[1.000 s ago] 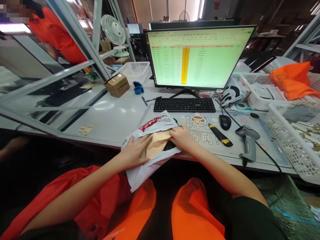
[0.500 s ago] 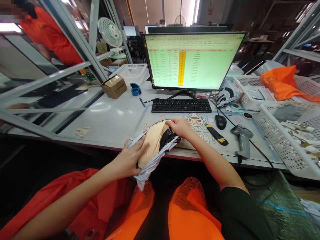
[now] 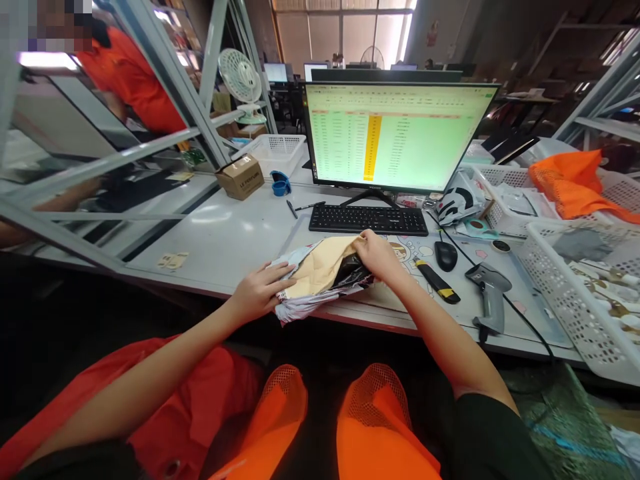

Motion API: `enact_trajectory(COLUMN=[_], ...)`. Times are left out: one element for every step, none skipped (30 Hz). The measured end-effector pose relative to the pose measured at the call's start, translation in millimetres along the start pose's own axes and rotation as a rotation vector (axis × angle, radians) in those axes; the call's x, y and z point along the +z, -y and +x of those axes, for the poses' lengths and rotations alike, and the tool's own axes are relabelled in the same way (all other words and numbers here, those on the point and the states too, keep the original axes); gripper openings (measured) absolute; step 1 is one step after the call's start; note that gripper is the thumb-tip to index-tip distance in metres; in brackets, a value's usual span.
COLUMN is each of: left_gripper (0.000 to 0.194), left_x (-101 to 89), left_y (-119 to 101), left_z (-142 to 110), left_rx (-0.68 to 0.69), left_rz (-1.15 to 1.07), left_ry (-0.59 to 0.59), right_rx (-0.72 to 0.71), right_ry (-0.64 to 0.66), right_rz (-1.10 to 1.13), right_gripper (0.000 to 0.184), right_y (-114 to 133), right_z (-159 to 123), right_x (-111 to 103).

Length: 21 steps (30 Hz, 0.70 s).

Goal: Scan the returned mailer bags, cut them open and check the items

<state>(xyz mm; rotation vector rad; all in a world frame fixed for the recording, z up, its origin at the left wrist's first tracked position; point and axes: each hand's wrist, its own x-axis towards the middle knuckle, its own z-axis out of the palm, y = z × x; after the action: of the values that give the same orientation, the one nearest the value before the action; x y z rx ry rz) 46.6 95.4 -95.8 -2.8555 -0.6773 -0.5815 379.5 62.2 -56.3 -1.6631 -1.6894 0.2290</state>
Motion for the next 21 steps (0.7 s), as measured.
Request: enact_trajectory(left_gripper=[0.034,0.032,0.03,0.028,0.025,0.022,0.02,0.019,0.018,0.018,0.018,0.02,0.023,0.026,0.03,0.031,0.032,0.03,0.026,0.022,0.017], left_x=[-2.3,-5.9,-10.5,-16.0,-22.1,-28.5,-34.7,-40.4,-45.4,-49.3,-51.9,-53.2,-53.1,-51.7,-49.2,-46.0,-42.5,-39.2,-36.4,-34.4,-33.1], left_y=[1,1,-1,-4,-9,-14,-20,-26,-32,-36,-39,-39,-38,-35,-32,-28,-24,-20,-18,-17,-17], left_z=[4,9,16,24,33,41,49,56,61,65,66,66,64,60,57,52,48,44,40,36,33], left_rx=[-0.023,-0.051,-0.08,-0.11,-0.141,-0.173,-0.203,-0.227,-0.245,-0.256,-0.264,-0.273,-0.284,-0.296,-0.311,-0.331,-0.356,-0.376,-0.391,-0.401,-0.409], left_rz=[-0.046,-0.093,-0.137,-0.172,-0.195,-0.202,-0.197,-0.186,-0.175,-0.165,-0.151,-0.13,-0.104,-0.08,-0.066,-0.065,-0.08,-0.104,-0.128,-0.147,-0.163], left_ry=[-0.069,-0.14,-0.206,-0.261,-0.299,-0.32,-0.325,-0.319,-0.305,-0.281,-0.248,-0.205,-0.149,-0.079,0.0,0.082,0.164,0.235,0.283,0.301,0.29], right_rx=[-0.143,-0.31,-0.472,-0.599,-0.669,-0.698,-0.706,-0.707,-0.709,-0.712,-0.715,-0.717,-0.718,-0.72,-0.724,-0.731,-0.74,-0.748,-0.756,-0.76,-0.76], right_ry=[-0.025,-0.019,0.016,0.07,0.124,0.155,0.161,0.145,0.116,0.081,0.051,0.033,0.031,0.044,0.074,0.112,0.15,0.185,0.217,0.241,0.254], right_rz=[-0.074,-0.15,-0.222,-0.279,-0.316,-0.341,-0.358,-0.365,-0.365,-0.359,-0.35,-0.345,-0.345,-0.351,-0.362,-0.376,-0.386,-0.388,-0.378,-0.349,-0.303], right_gripper=[0.034,0.043,0.051,0.056,0.058,0.058,0.054,0.049,0.044,0.04,0.037,0.034,0.031,0.027,0.023,0.019,0.016,0.015,0.015,0.016,0.018], right_y=[9,19,30,41,51,58,62,64,62,58,52,45,38,31,25,21,18,16,15,15,14], right_z=[-11,-21,-32,-40,-47,-51,-53,-53,-51,-48,-45,-42,-40,-39,-38,-38,-38,-39,-40,-42,-44], right_x=[-3,-6,-8,-9,-10,-10,-9,-8,-8,-7,-7,-6,-6,-6,-6,-7,-7,-9,-10,-13,-17])
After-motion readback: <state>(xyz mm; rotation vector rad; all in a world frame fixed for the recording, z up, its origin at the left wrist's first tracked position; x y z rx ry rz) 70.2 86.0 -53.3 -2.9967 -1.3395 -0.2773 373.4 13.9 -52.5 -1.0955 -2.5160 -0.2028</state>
